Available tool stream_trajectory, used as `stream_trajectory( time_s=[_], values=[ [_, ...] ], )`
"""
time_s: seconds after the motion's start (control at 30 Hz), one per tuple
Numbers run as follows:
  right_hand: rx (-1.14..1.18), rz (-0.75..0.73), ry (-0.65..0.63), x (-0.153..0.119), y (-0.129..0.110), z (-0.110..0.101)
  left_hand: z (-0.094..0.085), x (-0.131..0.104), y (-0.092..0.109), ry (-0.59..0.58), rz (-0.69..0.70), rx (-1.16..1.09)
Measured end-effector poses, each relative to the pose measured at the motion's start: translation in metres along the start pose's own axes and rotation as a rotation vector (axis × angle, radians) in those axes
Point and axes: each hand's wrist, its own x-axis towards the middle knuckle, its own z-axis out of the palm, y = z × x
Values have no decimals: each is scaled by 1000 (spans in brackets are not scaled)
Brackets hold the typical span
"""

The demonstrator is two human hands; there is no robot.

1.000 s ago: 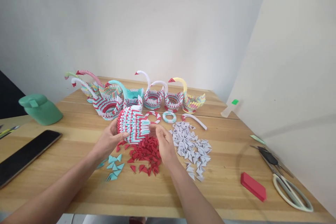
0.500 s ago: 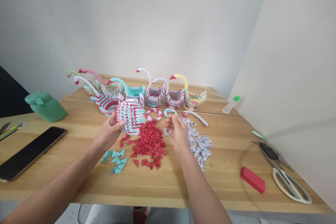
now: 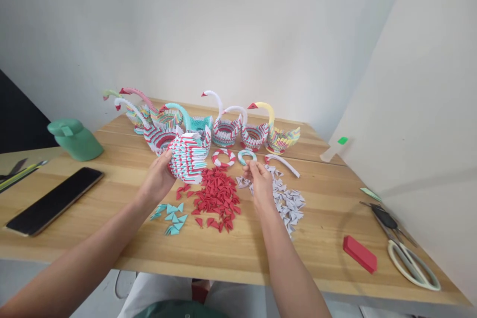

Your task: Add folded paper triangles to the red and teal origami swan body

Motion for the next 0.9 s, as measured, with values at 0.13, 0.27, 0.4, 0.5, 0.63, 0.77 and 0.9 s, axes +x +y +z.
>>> stream_trajectory(
  time_s=[0.13,0.27,0.4,0.5,0.63,0.77,0.9],
  values=[
    [-182,-74,-7,-1,6,2,-1,4,1,-3,8,-24],
    [-535,-233,-81,-4,12,5,2,5,4,37,22,-55],
    [-838,-480,-240,-13,14,8,3,6,5,47,34,-78],
    [-939,-679,-431,-24,10,16,0,8,4,32,61,-89],
    [-1030,-796,-755,-47,2,40,-3,11,6,30,89,-87],
    [-1051,-828,-960,-67,-4,73,-4,13,7,16,97,-74],
    [-1215,-803,-1039,-77,-3,98,-7,14,4,4,90,-80]
  ],
)
